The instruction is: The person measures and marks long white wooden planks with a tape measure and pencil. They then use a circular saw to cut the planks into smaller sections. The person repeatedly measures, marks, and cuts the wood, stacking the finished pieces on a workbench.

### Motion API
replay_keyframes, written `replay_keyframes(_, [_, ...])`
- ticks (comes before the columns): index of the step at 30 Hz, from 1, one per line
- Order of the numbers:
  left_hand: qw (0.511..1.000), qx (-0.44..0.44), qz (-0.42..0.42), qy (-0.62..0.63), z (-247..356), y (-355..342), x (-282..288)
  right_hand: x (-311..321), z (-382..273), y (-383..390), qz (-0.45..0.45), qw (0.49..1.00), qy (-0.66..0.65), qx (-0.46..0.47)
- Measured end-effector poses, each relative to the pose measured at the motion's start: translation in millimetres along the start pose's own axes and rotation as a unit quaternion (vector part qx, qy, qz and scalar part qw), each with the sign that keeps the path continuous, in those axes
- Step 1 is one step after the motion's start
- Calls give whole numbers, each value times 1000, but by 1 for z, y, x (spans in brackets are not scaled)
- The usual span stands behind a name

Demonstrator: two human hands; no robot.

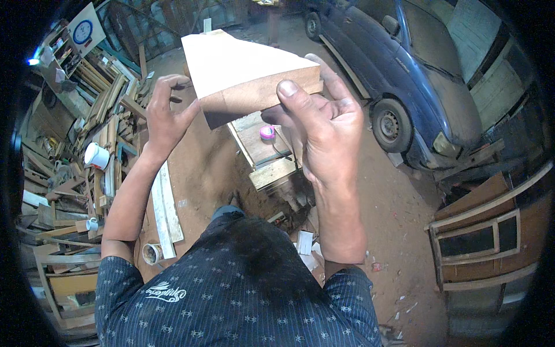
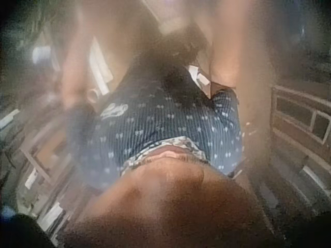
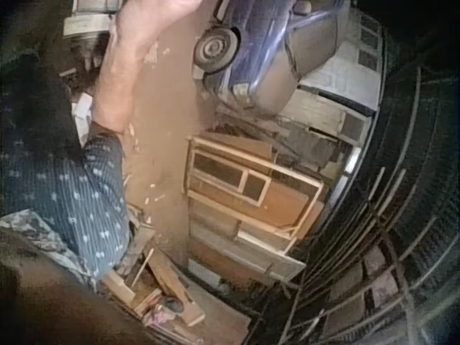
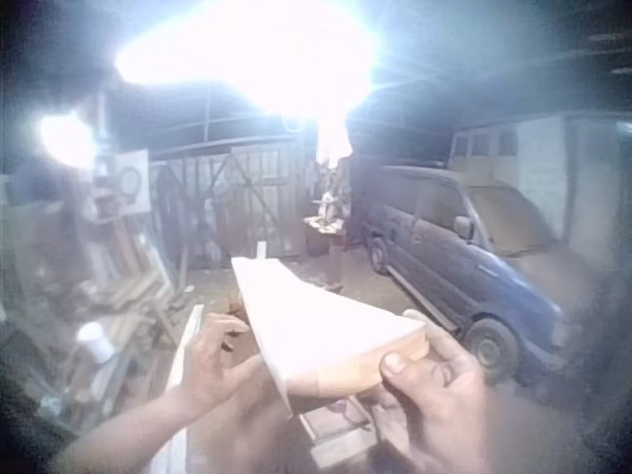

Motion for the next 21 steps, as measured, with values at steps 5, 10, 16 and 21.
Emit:
replay_keyframes(5, [1000,-8,3,4,-3,-9,-9,6,4,0,30,999,16,11])
replay_keyframes(10, [999,-37,-28,4,-3,-17,-13,20,3,0,22,999,31,-12])
replay_keyframes(16, [979,-161,-125,23,5,7,-37,70,29,20,57,994,69,-57])
replay_keyframes(21, [907,-156,-379,101,-25,119,-124,205,114,77,185,940,258,-129])
Point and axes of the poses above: each hand's wrist, its own y-axis away from the middle knuckle, its own x-axis out of the back of the hand, z = x × y, the point moved 7 cm from there along -y, towards the middle knuckle, and after that the axes turned 14 degrees about z, right-handed, at the moved point
